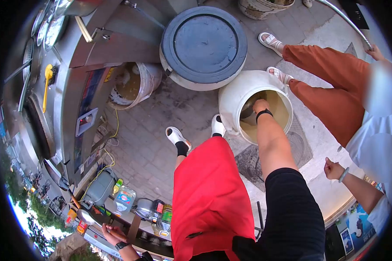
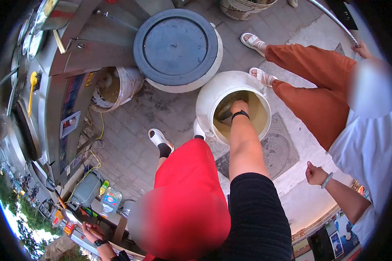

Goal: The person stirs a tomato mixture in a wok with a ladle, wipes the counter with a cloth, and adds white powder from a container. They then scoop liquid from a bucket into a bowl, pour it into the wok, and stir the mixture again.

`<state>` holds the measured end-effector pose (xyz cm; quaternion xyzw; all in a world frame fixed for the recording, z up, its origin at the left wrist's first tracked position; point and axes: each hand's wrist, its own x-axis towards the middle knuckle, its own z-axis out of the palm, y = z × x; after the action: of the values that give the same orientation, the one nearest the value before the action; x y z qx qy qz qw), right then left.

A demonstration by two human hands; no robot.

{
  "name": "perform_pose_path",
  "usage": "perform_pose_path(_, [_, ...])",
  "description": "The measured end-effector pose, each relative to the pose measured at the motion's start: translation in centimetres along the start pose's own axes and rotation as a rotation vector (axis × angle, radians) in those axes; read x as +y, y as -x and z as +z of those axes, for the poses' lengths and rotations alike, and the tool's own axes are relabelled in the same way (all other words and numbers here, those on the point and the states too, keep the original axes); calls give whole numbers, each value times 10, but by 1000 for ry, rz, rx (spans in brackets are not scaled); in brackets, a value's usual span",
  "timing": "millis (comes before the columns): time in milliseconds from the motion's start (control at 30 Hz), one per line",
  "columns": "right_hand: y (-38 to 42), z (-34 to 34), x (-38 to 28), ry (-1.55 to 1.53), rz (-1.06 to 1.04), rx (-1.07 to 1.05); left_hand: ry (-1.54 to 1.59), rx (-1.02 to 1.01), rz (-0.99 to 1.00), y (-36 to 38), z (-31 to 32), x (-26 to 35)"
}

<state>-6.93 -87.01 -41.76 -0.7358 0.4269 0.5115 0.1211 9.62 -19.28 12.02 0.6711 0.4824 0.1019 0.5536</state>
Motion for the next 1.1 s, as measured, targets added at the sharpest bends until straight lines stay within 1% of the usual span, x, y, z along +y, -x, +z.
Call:
perform_pose_path(67, [1, -2, -8, 5, -97, -1, -25, 35, 32, 12, 7, -3])
perform_pose_path(167, [32, -22, -12, -304, -21, -146, -90, 27, 89, 23, 12, 5])
perform_pose_path(267, [88, -47, 4, -700, 176, -79, -5, -127, 1, 2, 2, 7])
perform_pose_path(333, [125, -60, 22, -794, 208, -42, -24, -134, 53, 16, 20, 13])
perform_pose_path(367, [152, -72, 30, -828, 227, -21, -47, -129, 39, 8, 16, 16])
perform_pose_path(400, [174, -84, 37, -867, 245, 4, -22, -122, 37, 19, 28, 22])
perform_pose_path(433, [174, -81, 46, -888, 229, -61, 8, -160, 18, 25, 37, 28])
perform_pose_path(500, [192, -78, 62, -1155, 259, -62, 38, -194, -25, 25, 37, 41])
perform_pose_path(533, [205, -80, 68, -1289, 269, -64, 109, -215, -5, 24, 37, 43])
perform_pose_path(567, [235, -94, 69, -1377, 303, -40, 134, -277, 2, 20, 36, 47])
perform_pose_path(633, [251, -79, 81, -1552, 264, -40, 138, -376, -10, 18, 30, 60])
perform_pose_path(667, [252, -76, 85, -1644, 237, -33, 163, -363, -13, 20, 34, 68])
perform_pose_path(767, [275, -63, 94, -1695, 134, -12, 198, -328, -18, 26, 29, 89])
perform_pose_path(867, [308, -59, 99, -1582, 34, 130, 206, -336, -2, 26, 22, 112])
perform_pose_path(900, [326, -61, 99, -1559, -19, 211, 266, -366, 10, 8, 15, 112])
perform_pose_path(1000, [409, -101, 88, -1288, -121, 377, 298, -404, 45, -25, -4, 118])
perform_pose_path(1100, [466, -131, 65, -989, -300, 643, 257, -352, 100, -51, -13, 129])
